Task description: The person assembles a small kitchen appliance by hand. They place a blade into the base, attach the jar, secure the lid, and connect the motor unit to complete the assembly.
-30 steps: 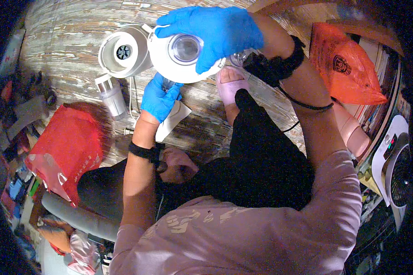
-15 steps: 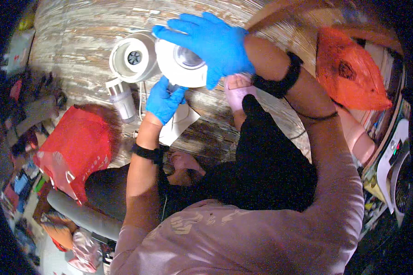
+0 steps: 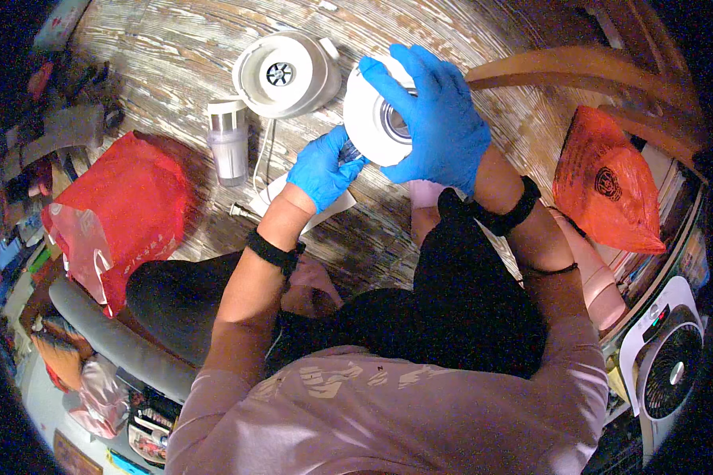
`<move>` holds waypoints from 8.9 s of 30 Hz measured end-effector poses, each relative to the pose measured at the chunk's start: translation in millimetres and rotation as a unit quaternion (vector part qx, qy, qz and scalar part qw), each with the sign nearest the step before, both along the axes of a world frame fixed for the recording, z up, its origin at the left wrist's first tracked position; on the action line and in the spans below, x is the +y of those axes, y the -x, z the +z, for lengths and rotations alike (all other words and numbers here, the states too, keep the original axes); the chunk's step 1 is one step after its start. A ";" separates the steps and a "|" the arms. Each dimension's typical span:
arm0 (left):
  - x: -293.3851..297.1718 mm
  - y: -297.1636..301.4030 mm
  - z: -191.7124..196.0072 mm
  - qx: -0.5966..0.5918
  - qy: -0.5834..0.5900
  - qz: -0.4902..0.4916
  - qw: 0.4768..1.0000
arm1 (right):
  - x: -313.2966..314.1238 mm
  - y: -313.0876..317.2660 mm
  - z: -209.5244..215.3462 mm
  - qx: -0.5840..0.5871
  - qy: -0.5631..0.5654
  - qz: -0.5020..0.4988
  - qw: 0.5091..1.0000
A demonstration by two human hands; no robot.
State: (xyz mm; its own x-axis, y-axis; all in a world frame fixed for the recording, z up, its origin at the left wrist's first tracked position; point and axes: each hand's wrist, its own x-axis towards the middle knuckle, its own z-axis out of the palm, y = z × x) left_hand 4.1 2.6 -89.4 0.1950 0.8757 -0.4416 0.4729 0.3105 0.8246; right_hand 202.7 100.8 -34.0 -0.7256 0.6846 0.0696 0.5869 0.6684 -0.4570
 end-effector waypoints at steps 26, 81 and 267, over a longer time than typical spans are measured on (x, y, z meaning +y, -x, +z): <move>-10.7 -2.8 1.5 -0.133 0.023 0.066 0.989 | -10.4 24.4 -6.1 0.088 0.030 -0.045 0.995; 2.1 4.9 5.2 0.002 -0.033 -0.003 0.999 | 26.9 -1.5 8.0 -0.005 0.048 0.176 0.983; -25.3 -32.8 -15.4 -0.250 0.066 0.156 0.953 | -12.4 -15.6 -1.0 0.161 0.131 -0.114 0.972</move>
State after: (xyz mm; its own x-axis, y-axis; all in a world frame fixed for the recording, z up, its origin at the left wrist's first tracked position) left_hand 36.9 -22.6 -104.9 0.1498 0.8684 -0.4728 -0.1015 0.4891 0.8663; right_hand 218.3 88.4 -35.0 -0.5225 0.8497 0.0702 0.5045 0.3745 -0.7780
